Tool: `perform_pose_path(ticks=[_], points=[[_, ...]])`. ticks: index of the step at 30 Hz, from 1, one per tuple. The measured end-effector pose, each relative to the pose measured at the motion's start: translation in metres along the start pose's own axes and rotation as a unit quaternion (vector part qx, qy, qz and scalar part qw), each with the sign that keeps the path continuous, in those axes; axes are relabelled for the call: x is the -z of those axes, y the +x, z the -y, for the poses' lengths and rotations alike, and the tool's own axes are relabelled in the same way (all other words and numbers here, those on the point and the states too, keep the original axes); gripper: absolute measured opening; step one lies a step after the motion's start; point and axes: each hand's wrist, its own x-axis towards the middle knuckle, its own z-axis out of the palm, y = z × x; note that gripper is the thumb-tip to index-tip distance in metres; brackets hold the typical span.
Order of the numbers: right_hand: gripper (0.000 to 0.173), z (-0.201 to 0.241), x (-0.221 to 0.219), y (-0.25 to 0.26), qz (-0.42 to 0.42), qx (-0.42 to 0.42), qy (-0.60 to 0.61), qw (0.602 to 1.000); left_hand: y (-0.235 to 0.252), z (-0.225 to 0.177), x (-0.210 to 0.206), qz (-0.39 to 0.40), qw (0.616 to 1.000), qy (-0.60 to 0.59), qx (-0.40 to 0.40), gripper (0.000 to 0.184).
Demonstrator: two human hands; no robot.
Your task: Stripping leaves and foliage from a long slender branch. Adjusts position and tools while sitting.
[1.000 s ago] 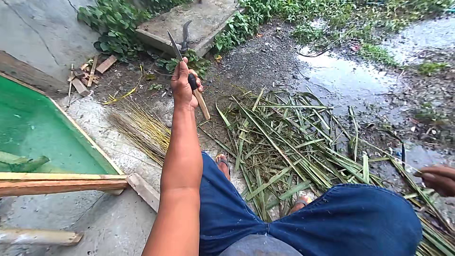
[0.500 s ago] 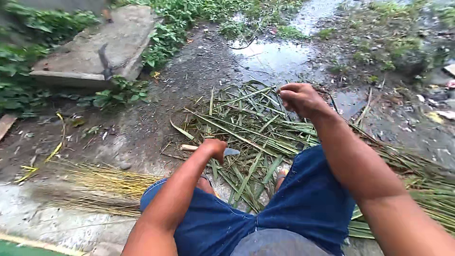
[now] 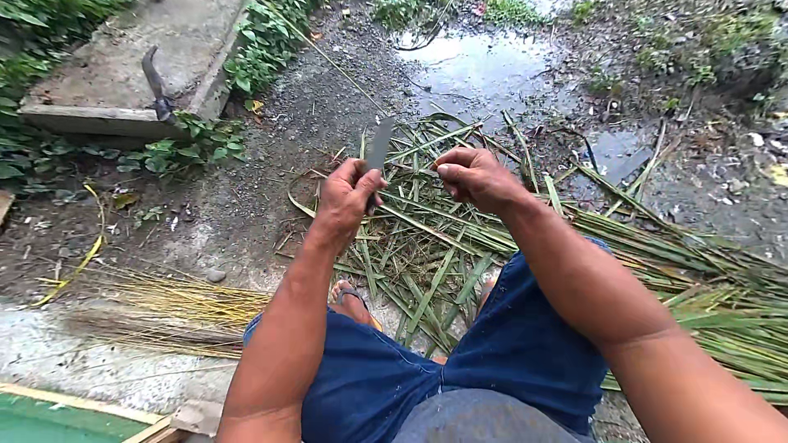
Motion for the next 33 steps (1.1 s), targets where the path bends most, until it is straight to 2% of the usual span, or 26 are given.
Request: perform_pose_path(ticks=[3, 6, 12, 16, 17, 21, 23, 27, 30, 31, 33], points=[[0.017, -0.002, -0.01, 0.0, 0.025, -0.004, 0.005, 1.0, -0.002, -0.001, -0.025, 0.085, 0.996, -0.021, 0.027, 0.035], [0.016, -0.006, -0.014, -0.002, 0.062, -0.002, 0.0, 0.998, 0.001, 0.005, -0.032, 0.141, 0.988, -0.055, 0.034, 0.039], [0.019, -0.01, -0.012, -0.007, 0.096, -0.003, -0.019, 0.995, 0.009, 0.002, -0.008, 0.071, 0.988, -0.132, 0.036, 0.034], [0.018, -0.011, -0.012, -0.008, 0.1, 0.005, -0.012, 0.995, 0.001, 0.002, -0.014, 0.123, 0.985, -0.11, 0.047, 0.035], [0.018, -0.01, -0.01, -0.009, 0.106, 0.005, -0.014, 0.994, 0.003, 0.002, -0.01, 0.112, 0.986, -0.116, 0.043, 0.034], [0.02, -0.007, -0.008, -0.016, 0.123, 0.011, -0.053, 0.991, 0.012, -0.009, 0.036, -0.022, 0.982, -0.19, -0.002, 0.032], [0.019, -0.006, -0.008, -0.017, 0.124, 0.011, -0.069, 0.99, 0.01, -0.012, 0.041, -0.039, 0.977, -0.21, -0.013, 0.033], [0.015, -0.008, -0.015, -0.015, 0.085, 0.009, -0.088, 0.992, -0.007, -0.006, 0.001, 0.087, 0.988, -0.119, 0.047, 0.037], [0.014, -0.013, -0.018, -0.013, 0.054, 0.025, -0.073, 0.996, -0.018, 0.007, -0.029, 0.183, 0.974, -0.092, 0.091, 0.039], [0.013, -0.014, -0.018, -0.014, 0.051, 0.031, -0.071, 0.996, -0.014, 0.007, -0.028, 0.187, 0.973, -0.1, 0.09, 0.039], [0.013, -0.011, -0.016, -0.015, 0.048, 0.041, -0.078, 0.995, -0.007, 0.001, -0.012, 0.14, 0.98, -0.124, 0.068, 0.04]])
